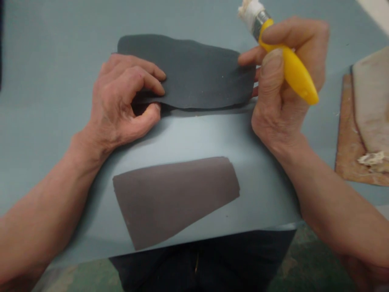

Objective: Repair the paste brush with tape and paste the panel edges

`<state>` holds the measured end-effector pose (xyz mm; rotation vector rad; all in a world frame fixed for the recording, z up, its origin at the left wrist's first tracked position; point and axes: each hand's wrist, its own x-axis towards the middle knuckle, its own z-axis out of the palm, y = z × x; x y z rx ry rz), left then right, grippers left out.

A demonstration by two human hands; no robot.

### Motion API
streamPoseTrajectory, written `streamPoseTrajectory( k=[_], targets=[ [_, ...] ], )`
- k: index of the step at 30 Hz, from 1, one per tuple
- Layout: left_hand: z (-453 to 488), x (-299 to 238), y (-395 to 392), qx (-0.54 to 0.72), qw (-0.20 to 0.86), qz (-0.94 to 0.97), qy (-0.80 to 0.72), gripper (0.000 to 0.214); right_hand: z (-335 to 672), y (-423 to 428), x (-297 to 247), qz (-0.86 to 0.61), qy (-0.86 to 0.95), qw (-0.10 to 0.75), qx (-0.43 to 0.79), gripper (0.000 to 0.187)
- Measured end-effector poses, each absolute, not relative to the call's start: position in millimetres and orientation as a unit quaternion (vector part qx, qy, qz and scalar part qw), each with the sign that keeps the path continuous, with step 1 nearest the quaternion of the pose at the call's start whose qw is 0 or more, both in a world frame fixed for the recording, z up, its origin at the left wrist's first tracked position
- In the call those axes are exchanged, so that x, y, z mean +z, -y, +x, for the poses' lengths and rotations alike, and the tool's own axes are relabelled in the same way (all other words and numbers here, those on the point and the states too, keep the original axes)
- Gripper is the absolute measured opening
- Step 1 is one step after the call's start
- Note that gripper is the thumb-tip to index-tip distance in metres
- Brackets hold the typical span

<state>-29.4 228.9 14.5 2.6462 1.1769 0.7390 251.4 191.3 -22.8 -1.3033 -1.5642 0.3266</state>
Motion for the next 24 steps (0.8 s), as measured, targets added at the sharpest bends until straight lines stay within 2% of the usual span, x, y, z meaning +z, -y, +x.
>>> streamPoseTrajectory(
  k=[5, 12, 17, 24],
  targets=[
    [-27.8, 15.4, -227.4, 0.232, 0.075, 0.872, -0.424, 0.016, 249.5, -192.9, -18.4, -0.473, 0.665, 0.561, 0.142, 0.033],
    [-32.9, 12.7, -230.5, 0.281, 0.106, 0.882, -0.363, 0.015, 250.8, -192.8, -18.9, -0.505, 0.666, 0.529, 0.151, 0.034],
    [-35.1, 11.4, -230.2, 0.287, 0.081, 0.892, -0.338, 0.016, 251.7, -193.3, -21.2, -0.52, 0.661, 0.521, 0.146, 0.039],
    [-34.8, 14.3, -228.8, 0.27, 0.097, 0.882, -0.374, 0.017, 250.1, -191.9, -18.5, -0.503, 0.655, 0.539, 0.168, 0.031]
  ],
)
